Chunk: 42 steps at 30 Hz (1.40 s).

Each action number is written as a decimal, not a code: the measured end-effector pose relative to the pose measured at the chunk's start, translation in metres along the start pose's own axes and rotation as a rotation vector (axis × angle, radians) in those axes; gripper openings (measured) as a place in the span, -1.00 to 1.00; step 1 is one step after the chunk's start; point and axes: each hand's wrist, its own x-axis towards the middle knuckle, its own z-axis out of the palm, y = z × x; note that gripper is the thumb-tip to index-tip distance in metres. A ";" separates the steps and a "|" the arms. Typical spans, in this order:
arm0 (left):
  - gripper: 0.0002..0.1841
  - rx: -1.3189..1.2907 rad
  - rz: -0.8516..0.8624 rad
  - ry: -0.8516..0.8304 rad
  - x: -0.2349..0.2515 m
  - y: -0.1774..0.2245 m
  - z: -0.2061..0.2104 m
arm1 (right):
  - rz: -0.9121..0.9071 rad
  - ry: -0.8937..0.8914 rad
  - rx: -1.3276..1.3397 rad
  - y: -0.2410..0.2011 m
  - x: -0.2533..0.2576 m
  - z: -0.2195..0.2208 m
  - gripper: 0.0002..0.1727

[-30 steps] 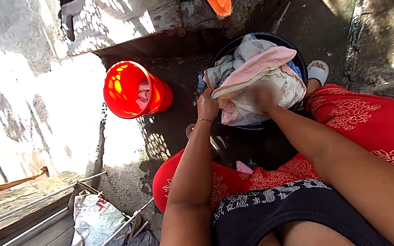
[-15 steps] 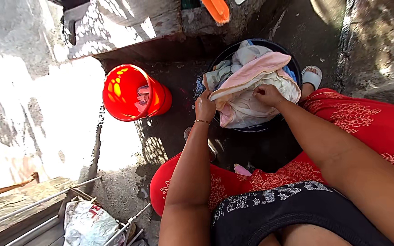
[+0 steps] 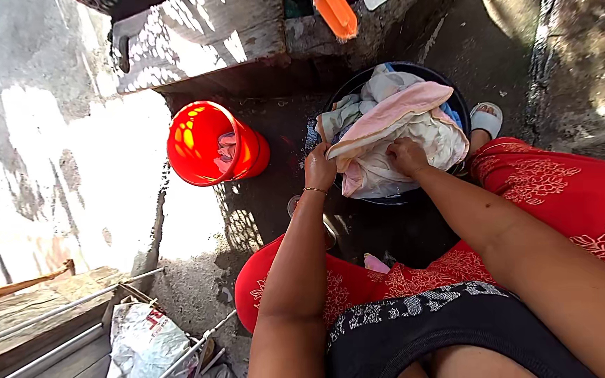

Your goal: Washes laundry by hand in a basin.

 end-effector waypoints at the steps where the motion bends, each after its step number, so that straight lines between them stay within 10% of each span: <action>1: -0.75 0.002 0.000 -0.002 0.001 0.000 0.000 | 0.013 0.002 -0.004 -0.001 0.001 0.000 -0.84; 18: -0.74 0.022 0.026 -0.008 0.000 0.007 0.002 | 0.147 -0.119 0.214 0.016 -0.008 -0.068 -0.84; 42: -0.75 0.019 0.002 -0.050 0.000 0.004 0.006 | -0.121 0.002 0.011 0.000 -0.007 0.004 -0.76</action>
